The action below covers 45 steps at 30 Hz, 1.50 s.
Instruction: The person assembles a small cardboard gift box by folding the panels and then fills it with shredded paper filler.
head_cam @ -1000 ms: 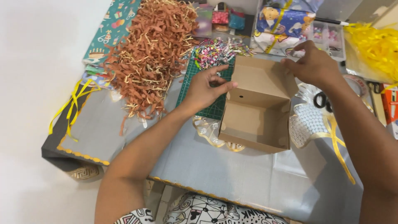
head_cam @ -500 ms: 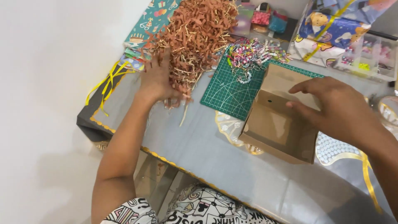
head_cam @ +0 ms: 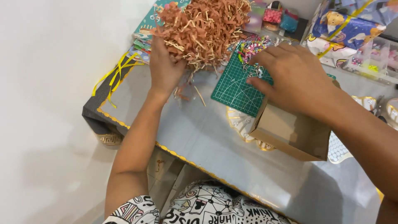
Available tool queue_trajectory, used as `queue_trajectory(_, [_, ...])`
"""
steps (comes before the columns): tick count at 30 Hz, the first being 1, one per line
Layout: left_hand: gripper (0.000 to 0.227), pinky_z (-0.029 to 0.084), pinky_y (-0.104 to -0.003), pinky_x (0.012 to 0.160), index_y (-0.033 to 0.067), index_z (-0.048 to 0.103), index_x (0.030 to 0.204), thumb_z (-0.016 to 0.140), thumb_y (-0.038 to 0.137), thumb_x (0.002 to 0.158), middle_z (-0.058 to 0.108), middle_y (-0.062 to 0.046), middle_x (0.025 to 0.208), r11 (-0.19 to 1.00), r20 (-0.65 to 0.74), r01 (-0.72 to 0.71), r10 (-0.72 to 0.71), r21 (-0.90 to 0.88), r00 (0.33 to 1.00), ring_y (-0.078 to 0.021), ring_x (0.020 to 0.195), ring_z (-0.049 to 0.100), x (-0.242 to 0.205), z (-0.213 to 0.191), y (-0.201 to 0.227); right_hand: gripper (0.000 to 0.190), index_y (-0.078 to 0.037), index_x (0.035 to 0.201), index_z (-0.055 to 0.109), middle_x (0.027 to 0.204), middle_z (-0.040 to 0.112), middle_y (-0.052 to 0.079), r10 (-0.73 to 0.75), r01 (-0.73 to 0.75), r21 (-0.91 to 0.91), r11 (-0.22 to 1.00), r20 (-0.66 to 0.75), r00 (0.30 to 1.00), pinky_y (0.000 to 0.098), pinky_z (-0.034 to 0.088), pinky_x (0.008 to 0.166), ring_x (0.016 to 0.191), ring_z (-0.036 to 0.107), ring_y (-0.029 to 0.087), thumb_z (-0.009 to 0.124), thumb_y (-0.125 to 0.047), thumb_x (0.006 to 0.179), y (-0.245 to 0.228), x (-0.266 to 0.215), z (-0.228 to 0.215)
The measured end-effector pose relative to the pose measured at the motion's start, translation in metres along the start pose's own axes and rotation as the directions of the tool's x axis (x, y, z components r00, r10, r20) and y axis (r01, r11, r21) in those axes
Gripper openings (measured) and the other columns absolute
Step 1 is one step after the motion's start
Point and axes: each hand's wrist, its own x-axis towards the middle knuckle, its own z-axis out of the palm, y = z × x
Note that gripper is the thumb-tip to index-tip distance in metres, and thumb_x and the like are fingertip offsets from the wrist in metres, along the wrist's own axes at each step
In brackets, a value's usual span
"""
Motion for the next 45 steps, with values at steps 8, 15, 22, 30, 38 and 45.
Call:
queue_trajectory(8, [0.091,0.061,-0.038,0.094,0.0166,0.033,0.15,0.096,0.004,0.086,0.055,-0.015,0.148,0.915,-0.054,-0.023,0.002,-0.402,0.999,-0.0299,0.12,0.076,-0.006,-0.01,0.053,0.126,-0.006,0.174,0.035,0.162,0.045,0.027,-0.19,0.195,0.248,0.949,-0.045,0.981,0.0613,0.059,0.093,0.13,0.067,0.056,0.108,-0.03,0.074,-0.05,0.107,0.033])
queue_trajectory(15, [0.097,0.045,-0.054,0.142,0.0107,0.017,0.148,0.095,-0.009,0.093,0.032,-0.036,0.174,0.836,-0.098,-0.338,0.329,-0.432,0.939,-0.0478,0.173,0.042,-0.009,0.004,0.019,0.152,-0.024,0.185,-0.006,0.159,0.048,0.036,-0.256,0.233,0.295,0.927,0.041,0.966,0.0546,0.05,0.044,0.061,0.073,0.052,0.099,-0.005,0.077,-0.077,0.175,0.08])
queue_trajectory(22, [0.08,0.063,-0.032,0.073,0.015,0.04,0.147,0.097,0.0,0.093,0.055,-0.012,0.145,0.936,0.011,-0.159,0.171,-0.315,0.985,-0.0257,0.116,0.064,0.002,-0.063,0.041,0.07,-0.019,0.166,0.065,0.151,0.072,0.019,-0.153,0.087,0.657,0.749,0.043,0.987,0.0603,0.051,0.113,0.135,0.066,0.039,0.082,-0.001,0.101,-0.043,0.187,0.069])
queue_trajectory(30, [0.173,0.029,-0.065,0.16,0.0353,-0.008,0.188,0.12,0.048,0.072,0.003,-0.017,0.201,0.91,0.185,-0.123,0.21,-0.395,0.96,-0.0449,0.19,0.032,0.008,-0.052,0.011,0.056,-0.015,0.134,0.076,0.142,0.081,0.009,0.222,-0.34,0.878,0.337,0.276,0.935,0.0399,0.071,0.092,0.131,0.079,0.027,0.058,0.022,0.096,-0.033,0.178,0.052])
queue_trajectory(38, [0.042,0.062,-0.043,0.082,0.0163,0.084,0.111,0.094,0.043,0.08,0.09,-0.006,0.106,0.98,0.268,0.194,-0.176,-0.044,0.947,-0.0277,0.104,0.086,0.028,0.057,-0.048,0.061,-0.015,0.137,0.075,0.134,0.085,0.011,0.129,-0.202,0.905,0.374,0.165,0.978,0.0443,0.067,0.091,0.129,0.081,0.029,0.052,0.02,0.091,-0.021,0.179,0.064])
queue_trajectory(45, [0.021,0.061,-0.048,0.077,0.0038,0.079,0.117,0.075,0.01,0.097,0.086,-0.017,0.099,0.986,0.218,-0.053,0.087,-0.158,0.972,-0.0393,0.097,0.082,0.018,0.096,-0.081,0.067,-0.012,0.133,0.074,0.138,0.081,0.014,0.067,-0.156,0.868,0.472,0.141,0.988,0.0516,0.068,0.077,0.126,0.081,0.034,0.046,0.028,0.087,-0.02,0.167,0.048])
